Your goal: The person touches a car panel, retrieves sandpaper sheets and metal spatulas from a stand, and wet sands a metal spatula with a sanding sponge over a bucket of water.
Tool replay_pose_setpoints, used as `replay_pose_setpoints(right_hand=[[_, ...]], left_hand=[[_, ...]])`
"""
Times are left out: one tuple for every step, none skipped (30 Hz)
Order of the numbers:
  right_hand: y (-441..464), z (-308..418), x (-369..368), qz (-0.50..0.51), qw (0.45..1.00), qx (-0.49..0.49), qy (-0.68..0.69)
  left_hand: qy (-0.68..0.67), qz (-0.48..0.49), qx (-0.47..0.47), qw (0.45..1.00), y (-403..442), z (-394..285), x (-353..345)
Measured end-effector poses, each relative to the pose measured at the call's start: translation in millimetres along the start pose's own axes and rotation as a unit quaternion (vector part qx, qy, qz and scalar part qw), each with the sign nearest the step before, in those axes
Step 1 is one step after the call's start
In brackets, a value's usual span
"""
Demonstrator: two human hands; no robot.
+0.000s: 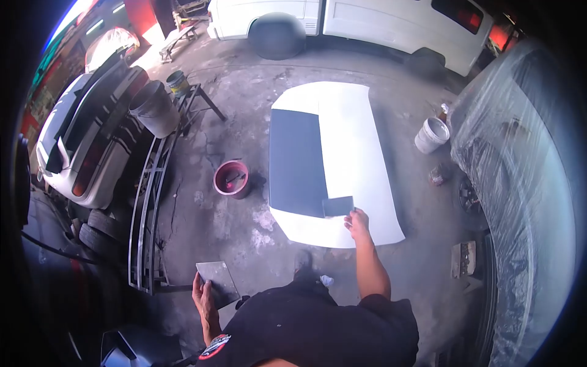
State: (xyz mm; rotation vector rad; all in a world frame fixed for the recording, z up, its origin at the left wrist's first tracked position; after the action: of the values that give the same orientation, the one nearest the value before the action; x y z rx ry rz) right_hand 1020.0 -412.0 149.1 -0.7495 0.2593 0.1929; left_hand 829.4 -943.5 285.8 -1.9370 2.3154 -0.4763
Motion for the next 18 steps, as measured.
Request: replay_pose_setpoints(right_hand=[[25.2, 6.2, -5.6, 0.007, 0.999, -0.001, 0.034], [67.0, 0.0, -2.8, 0.003, 0.998, -0.024, 0.064], [77.9, -1.3, -13.7, -0.023, 0.991, -0.098, 0.090], [87.1, -9.2, -20.1, -0.052, 0.977, -0.168, 0.120], [98.3, -25.9, -22.3, -0.058, 0.981, -0.179, 0.043], [116.2, -50.0, -19.5, -0.064, 0.980, -0.188, -0.031], [117.0, -66.7, -24.9, -0.023, 0.966, -0.168, -0.194], [114.5, -83.2, -36.0, 0.020, 0.925, -0.144, -0.352], [103.6, -93.7, -50.1, 0.059, 0.875, -0.119, -0.466], [87.0, -105.1, -60.5, 0.098, 0.807, -0.095, -0.575], [73.9, -123.8, -62.6, 0.108, 0.784, -0.020, -0.611], [61.1, -145.1, -60.2, 0.121, 0.753, 0.055, -0.645], [41.0, -155.0, -53.4, 0.128, 0.751, 0.005, -0.648], [15.7, -164.4, -48.2, 0.142, 0.746, -0.045, -0.649], [11.6, -205.0, -19.0, 0.169, 0.739, -0.080, -0.648], [-7.5, -215.5, -20.1, 0.202, 0.728, -0.113, -0.646], [-36.5, -215.3, -4.8, 0.254, 0.763, -0.190, -0.564], [-60.3, -214.4, -4.0, 0.211, 0.788, -0.240, -0.526]], left_hand=[[0.016, -0.030, -0.012, 0.999, 5.6, -8.7, -10.1], [0.018, -0.035, -0.004, 0.999, 12.6, -12.9, -15.7], [0.043, -0.025, 0.008, 0.999, 21.8, -16.3, -19.0], [0.069, -0.009, 0.019, 0.997, 31.0, -20.4, -24.4], [0.074, -0.009, 0.033, 0.997, 40.9, -24.8, -31.2], [0.081, 0.004, 0.037, 0.996, 53.0, -27.2, -37.9], [0.088, 0.022, 0.026, 0.996, 67.3, -30.8, -43.8], [0.093, 0.040, 0.013, 0.995, 81.9, -35.4, -50.8], [0.115, 0.039, 0.012, 0.992, 95.1, -42.5, -56.5], [0.119, 0.048, 0.012, 0.992, 104.6, -53.0, -63.6], [0.090, 0.051, 0.004, 0.995, 113.7, -66.6, -72.6], [0.060, 0.051, -0.003, 0.997, 122.9, -76.3, -77.8], [0.056, 0.046, 0.030, 0.997, 134.4, -71.1, -77.9], [0.038, 0.059, 0.027, 0.997, 148.2, -60.1, -76.2], [0.019, 0.042, 0.018, 0.999, 157.6, -52.1, -74.8], [0.008, 0.087, 0.127, 0.988, 161.4, -54.8, -76.7], [-0.038, 0.094, 0.151, 0.983, 158.8, -64.2, -81.9], [-0.180, 0.201, 0.128, 0.954, 169.0, -52.8, -83.5]])
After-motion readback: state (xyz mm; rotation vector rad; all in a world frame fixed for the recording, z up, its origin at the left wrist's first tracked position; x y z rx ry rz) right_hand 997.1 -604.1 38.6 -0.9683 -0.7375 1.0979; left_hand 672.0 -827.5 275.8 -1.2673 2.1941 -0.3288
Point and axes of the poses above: each hand's wrist, its own y-axis towards the middle knuckle, its own x-axis out of the back of the hand, z = x × y, the point moved 5 cm from there along y, towards the middle knuckle, and after that the axes turned 14 degrees about y, right-handed, at the moved point
